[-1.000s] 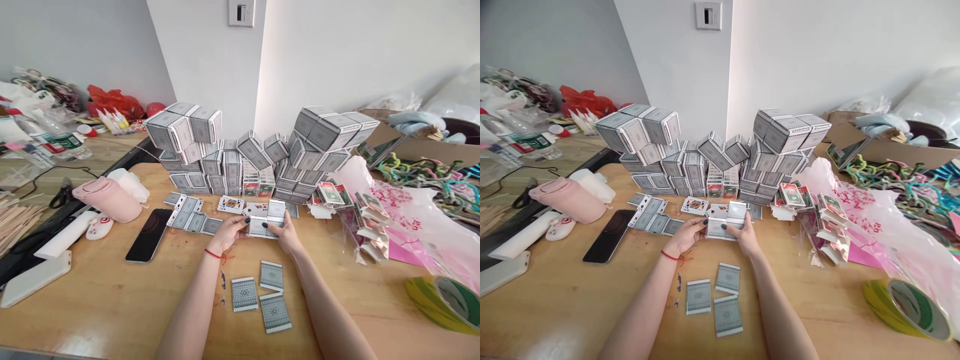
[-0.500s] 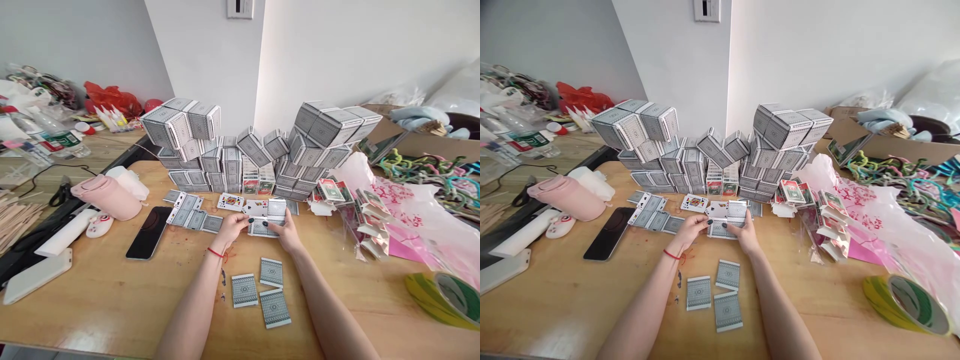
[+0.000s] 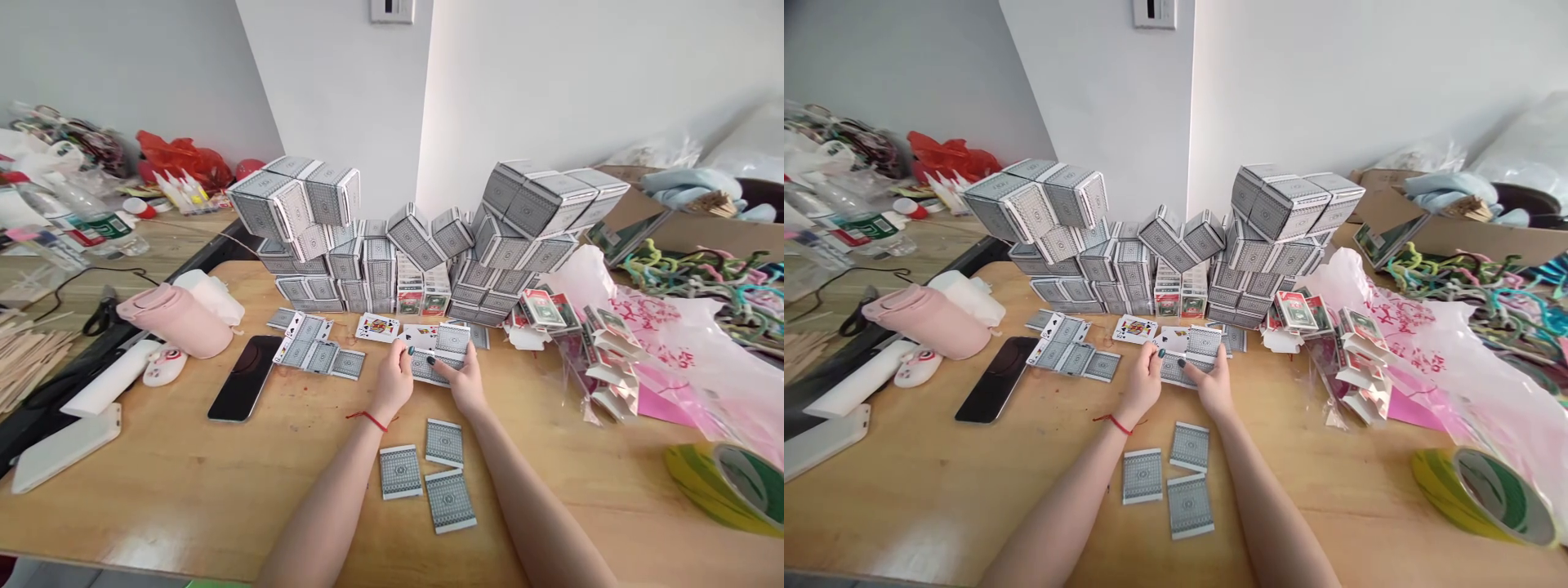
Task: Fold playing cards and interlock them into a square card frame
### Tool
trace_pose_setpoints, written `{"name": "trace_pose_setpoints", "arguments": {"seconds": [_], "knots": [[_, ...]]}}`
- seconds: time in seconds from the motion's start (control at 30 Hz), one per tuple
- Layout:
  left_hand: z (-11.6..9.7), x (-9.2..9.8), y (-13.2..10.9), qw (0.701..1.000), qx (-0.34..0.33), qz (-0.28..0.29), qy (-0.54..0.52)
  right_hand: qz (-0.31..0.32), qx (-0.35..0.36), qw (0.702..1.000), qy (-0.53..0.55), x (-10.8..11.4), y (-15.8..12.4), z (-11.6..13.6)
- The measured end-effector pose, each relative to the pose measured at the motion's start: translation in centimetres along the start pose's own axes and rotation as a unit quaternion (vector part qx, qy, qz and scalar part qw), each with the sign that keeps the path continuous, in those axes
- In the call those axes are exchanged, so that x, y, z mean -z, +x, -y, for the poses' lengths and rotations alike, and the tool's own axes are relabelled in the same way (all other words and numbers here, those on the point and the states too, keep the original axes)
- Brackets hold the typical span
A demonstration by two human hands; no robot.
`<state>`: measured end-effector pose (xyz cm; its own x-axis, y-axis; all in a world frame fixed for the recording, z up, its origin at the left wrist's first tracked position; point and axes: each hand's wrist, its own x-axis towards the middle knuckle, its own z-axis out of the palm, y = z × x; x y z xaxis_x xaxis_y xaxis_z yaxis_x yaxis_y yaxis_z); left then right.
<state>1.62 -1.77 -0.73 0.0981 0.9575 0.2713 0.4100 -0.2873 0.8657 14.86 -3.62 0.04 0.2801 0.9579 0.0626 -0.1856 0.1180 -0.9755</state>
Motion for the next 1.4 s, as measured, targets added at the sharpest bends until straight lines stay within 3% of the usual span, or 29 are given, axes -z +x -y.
{"name": "trace_pose_setpoints", "arguments": {"seconds": [0.3, 0.57, 0.8, 1.13, 1.4], "knots": [[0.1, 0.0, -0.5, 0.995, -0.015, -0.006, 0.103, -0.028, 0.020, 0.999, -0.018, -0.1, 0.4, -0.7], [0.1, 0.0, -0.3, 0.999, -0.011, 0.004, 0.042, 0.044, -0.141, 0.984, 0.096, 1.2, 1.2, -1.2], [0.6, -0.2, -0.3, 0.998, 0.015, 0.008, 0.062, -0.012, -0.076, 0.995, 0.066, 0.5, 0.9, -1.3], [0.7, -0.5, -0.4, 0.991, -0.003, 0.018, 0.130, -0.029, -0.030, 0.999, -0.002, 0.4, 0.6, -1.2], [0.3, 0.0, 0.1, 0.999, 0.030, -0.016, 0.002, -0.048, -0.019, 0.998, -0.030, 0.6, 1.1, -1.5]]}}
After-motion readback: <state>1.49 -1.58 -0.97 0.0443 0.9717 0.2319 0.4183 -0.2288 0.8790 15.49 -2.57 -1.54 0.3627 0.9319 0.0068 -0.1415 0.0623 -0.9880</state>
